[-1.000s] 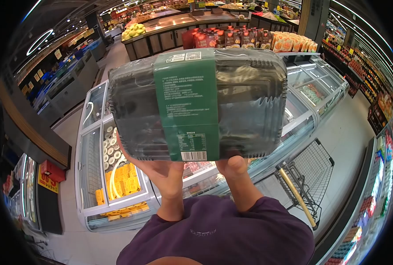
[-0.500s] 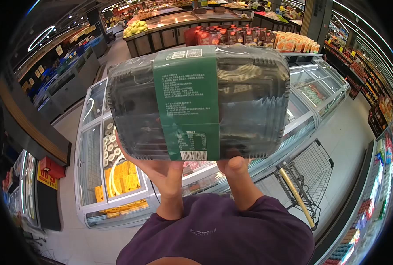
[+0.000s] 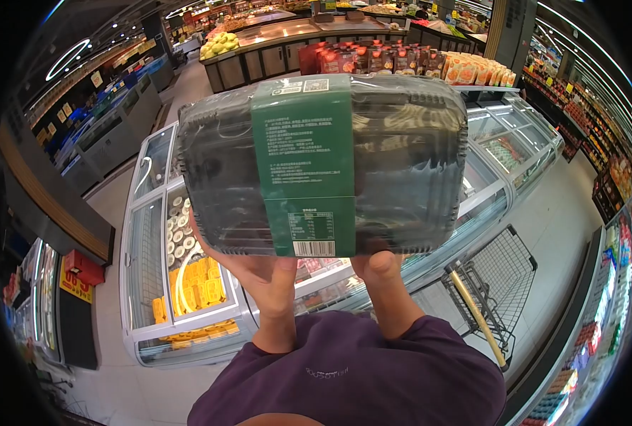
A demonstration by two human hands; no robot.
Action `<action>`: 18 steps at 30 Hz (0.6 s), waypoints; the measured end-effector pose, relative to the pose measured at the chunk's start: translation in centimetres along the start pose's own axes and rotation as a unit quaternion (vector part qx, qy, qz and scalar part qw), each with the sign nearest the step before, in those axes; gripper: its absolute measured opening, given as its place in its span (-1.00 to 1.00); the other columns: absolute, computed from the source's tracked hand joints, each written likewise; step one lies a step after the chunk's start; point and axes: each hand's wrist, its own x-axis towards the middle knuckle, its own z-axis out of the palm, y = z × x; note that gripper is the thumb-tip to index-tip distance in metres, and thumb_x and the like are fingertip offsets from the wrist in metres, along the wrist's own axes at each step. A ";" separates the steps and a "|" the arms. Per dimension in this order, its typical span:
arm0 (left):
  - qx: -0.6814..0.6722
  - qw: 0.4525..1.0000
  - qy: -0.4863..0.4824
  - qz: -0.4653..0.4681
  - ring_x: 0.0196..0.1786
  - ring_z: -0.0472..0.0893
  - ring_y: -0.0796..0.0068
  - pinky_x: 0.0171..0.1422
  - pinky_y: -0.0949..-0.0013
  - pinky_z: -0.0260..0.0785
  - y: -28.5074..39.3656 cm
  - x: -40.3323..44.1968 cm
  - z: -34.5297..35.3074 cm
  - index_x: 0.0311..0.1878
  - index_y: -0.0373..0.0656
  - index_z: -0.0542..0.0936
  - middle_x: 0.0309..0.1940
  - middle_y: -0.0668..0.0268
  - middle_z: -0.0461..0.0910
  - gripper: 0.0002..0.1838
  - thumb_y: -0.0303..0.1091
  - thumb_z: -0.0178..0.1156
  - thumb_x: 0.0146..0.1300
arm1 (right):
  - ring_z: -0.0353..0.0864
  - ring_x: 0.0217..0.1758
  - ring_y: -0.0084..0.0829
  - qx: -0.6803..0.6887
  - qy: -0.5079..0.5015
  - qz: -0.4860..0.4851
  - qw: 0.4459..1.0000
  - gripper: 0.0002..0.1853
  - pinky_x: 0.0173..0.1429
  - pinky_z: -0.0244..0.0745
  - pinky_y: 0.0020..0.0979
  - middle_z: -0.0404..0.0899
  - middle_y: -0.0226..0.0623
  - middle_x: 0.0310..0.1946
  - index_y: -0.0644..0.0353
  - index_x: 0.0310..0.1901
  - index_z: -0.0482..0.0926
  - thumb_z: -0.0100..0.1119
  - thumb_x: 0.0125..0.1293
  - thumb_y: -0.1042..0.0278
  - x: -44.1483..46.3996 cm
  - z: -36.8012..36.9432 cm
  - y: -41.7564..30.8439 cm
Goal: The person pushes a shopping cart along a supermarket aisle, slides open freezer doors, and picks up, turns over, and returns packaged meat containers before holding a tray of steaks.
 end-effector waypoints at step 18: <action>0.023 0.999 0.036 0.001 0.50 0.15 0.20 0.57 0.09 0.04 -0.1 -0.1 0.4 0.61 -0.04 -0.31 0.47 0.14 0.04 0.33 -0.30 0.49 -0.06 | 0.52 0.32 -0.24 -0.010 -0.016 0.011 1.000 -0.07 0.45 0.36 -0.10 0.47 -0.27 0.30 0.19 0.37 0.33 0.56 0.07 -0.09 -0.2 0.0 -0.1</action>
